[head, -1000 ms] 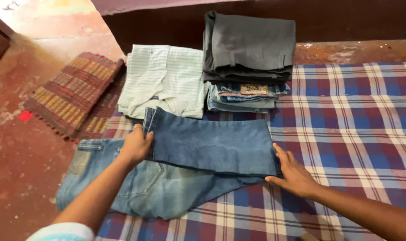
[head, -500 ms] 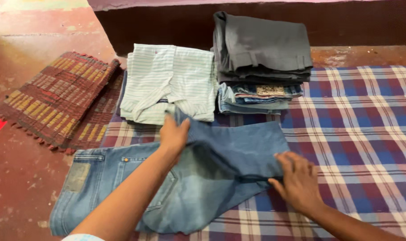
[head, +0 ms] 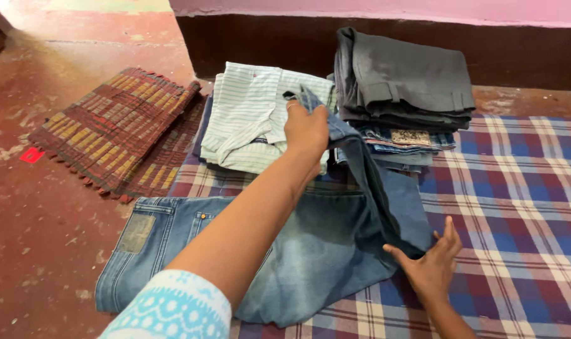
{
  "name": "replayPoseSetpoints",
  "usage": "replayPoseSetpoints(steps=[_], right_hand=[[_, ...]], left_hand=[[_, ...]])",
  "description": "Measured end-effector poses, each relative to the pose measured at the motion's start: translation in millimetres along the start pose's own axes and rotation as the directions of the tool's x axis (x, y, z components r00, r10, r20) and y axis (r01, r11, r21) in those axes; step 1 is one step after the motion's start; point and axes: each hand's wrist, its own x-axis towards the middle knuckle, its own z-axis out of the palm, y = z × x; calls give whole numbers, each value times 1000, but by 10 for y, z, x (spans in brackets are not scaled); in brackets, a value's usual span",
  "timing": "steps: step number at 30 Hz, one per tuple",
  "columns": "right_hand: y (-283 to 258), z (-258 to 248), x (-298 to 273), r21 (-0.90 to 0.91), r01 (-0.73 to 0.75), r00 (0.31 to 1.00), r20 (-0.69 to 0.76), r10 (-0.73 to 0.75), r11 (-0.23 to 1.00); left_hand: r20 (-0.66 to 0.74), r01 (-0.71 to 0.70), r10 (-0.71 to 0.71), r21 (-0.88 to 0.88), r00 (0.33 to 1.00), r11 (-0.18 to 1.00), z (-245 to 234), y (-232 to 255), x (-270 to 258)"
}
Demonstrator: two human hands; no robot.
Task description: The person folds a pair of denim jeans and a tan garment by hand on a bed, smoothing the fabric between folds.
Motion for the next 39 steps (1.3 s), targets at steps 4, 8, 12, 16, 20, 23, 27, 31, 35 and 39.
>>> replayPoseSetpoints(steps=[4,8,12,16,20,23,27,31,35,39], right_hand=[[318,-70,157,198,-177,965,230,130,964],[567,-49,415,39,-202,977,75,198,979],[484,-146,424,-43,-120,983,134,124,992],[341,-216,281,-201,-44,947,304,106,979],[354,22,29,63,-49,997,70,45,997],[361,281,-62,228,-490,871,170,461,841],[380,407,-45,127,-494,868,27,495,860],[256,286,-12,108,-544,839,45,543,832],[220,104,61,336,-623,777,158,609,707],[232,93,-61,-109,-96,981,157,112,989]], left_hand=[[-17,19,-18,93,1000,995,-53,-19,185],[6,-213,222,312,975,926,-572,-390,301],[123,-213,176,464,977,860,-1292,-850,123],[35,-79,72,597,997,798,-1656,-1350,-159],[-49,49,-19,740,999,671,-1824,-1765,-390],[-234,393,-336,730,912,559,-1747,-1745,-525],[-273,459,-433,786,859,415,-1690,-1670,-562],[-191,369,-333,682,923,631,-1743,-1838,-513],[-206,155,-78,390,975,908,-1903,-1746,-226],[-263,195,-44,582,964,789,-2374,-1567,-233]])
